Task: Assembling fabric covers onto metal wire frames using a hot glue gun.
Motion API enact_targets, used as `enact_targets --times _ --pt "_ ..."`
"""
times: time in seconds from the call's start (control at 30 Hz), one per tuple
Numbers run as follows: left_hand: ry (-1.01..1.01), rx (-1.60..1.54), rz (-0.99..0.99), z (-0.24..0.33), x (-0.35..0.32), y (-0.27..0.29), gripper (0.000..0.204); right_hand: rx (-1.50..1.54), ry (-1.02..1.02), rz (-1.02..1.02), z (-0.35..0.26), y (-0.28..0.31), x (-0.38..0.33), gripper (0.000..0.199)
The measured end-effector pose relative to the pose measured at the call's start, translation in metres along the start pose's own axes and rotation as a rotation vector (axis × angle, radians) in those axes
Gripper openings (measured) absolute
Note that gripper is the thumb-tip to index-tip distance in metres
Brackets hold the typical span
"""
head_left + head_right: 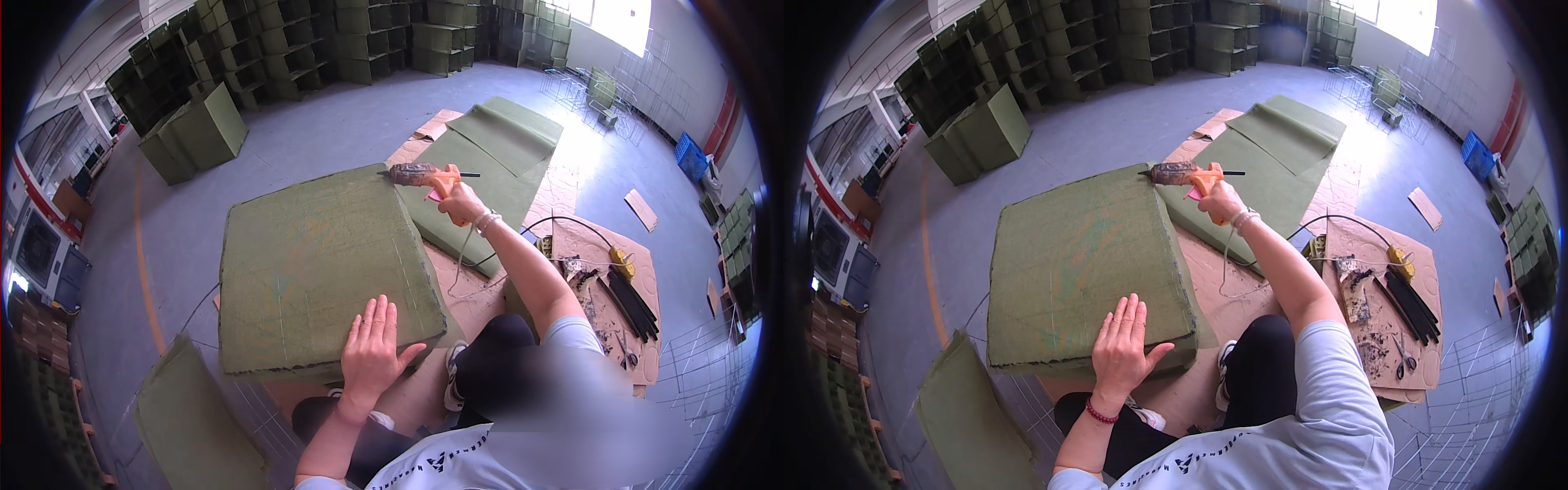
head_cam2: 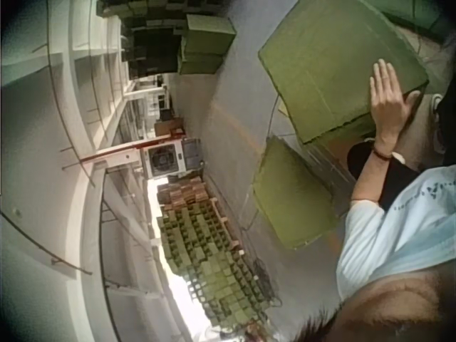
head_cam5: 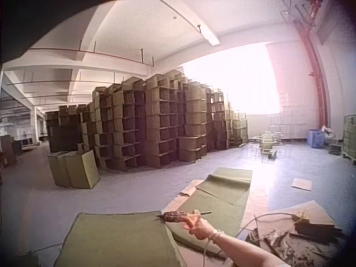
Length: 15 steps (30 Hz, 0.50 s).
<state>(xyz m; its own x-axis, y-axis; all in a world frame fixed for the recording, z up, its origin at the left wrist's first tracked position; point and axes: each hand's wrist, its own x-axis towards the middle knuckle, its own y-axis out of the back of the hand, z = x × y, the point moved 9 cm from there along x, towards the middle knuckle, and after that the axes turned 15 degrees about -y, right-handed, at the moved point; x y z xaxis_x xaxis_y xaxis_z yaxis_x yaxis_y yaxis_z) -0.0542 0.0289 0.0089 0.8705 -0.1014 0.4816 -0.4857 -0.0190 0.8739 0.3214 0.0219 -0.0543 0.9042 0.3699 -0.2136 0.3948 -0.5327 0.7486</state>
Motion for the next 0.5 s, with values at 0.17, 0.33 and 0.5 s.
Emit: enact_targets --times 0.17,0.33,0.5 --pt "0.004 0.002 0.000 0.002 -0.002 -0.001 0.079 -0.025 0.037 -0.042 0.021 0.005 -0.037 0.039" --pt "0.009 -0.003 0.000 0.002 -0.003 0.000 0.079 -0.031 0.073 -0.044 0.041 0.014 -0.080 0.039" --pt "0.011 -0.012 -0.007 0.001 -0.001 -0.004 0.079 -0.070 0.021 -0.095 0.069 0.018 -0.127 0.040"
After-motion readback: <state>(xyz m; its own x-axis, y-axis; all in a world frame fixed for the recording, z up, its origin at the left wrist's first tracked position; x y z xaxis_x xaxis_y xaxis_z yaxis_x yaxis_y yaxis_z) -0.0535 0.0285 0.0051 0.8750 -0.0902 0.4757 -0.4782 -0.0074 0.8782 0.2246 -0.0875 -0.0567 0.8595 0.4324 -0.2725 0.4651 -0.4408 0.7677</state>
